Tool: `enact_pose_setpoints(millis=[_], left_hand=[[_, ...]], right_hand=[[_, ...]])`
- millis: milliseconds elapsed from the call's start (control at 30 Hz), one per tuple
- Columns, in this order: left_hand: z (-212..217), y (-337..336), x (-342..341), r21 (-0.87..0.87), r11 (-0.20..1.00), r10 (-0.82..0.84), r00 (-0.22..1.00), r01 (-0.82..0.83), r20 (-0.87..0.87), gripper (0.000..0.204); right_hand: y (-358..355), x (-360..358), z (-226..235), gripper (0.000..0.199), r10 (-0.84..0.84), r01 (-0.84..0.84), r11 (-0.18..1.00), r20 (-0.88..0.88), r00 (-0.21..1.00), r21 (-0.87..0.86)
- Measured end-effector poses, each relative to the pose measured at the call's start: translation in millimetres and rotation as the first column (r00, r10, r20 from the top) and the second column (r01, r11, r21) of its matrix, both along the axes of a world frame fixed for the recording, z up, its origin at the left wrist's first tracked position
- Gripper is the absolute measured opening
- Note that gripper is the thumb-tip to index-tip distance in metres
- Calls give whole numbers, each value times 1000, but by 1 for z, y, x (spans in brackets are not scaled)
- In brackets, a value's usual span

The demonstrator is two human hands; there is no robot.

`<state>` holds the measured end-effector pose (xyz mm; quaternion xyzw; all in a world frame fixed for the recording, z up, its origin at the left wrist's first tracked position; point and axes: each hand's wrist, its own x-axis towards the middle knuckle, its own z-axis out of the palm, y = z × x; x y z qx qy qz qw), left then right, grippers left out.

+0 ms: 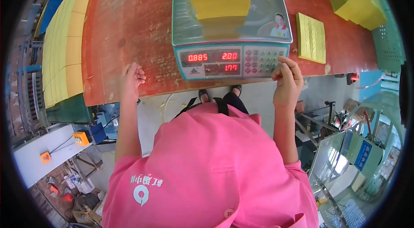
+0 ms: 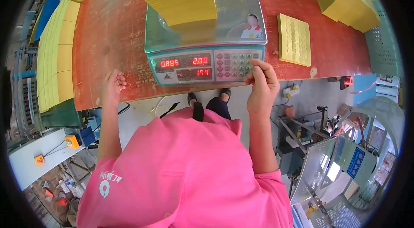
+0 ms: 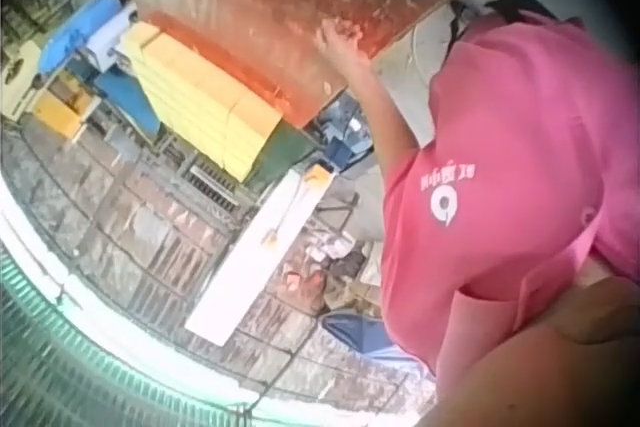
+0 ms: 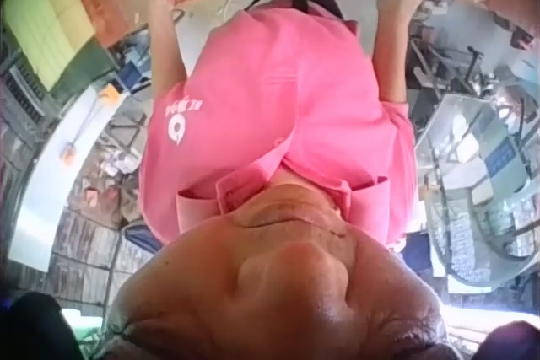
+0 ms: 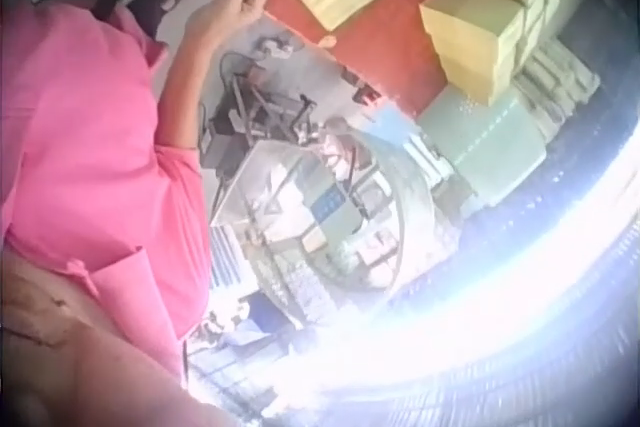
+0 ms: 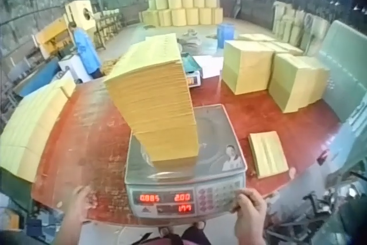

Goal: The recorder is weighing large stacks of yellow printed paper on a digital scale and sorting them into groups.

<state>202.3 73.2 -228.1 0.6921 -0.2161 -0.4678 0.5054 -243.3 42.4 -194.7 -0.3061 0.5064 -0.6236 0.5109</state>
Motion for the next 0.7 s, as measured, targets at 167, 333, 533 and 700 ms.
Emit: enact_pose_setpoints(millis=[167,333,533,700], left_hand=[[20,-8,-33,-45,999,11,999,-9,39,21],[50,-36,-31,-105,994,-9,998,15,56,21],[79,-94,16,-219,969,-86,989,111,123,15],[88,-187,73,-268,896,-224,883,353,413,18]], right_hand=[[-6,-15,23,17,86,-96,995,-319,944,-17],[-7,28,34,22,604,-607,794,-146,784,22],[-17,147,42,30,971,-977,204,-112,210,-63],[-7,249,1,33,965,-989,107,-251,80,98]])
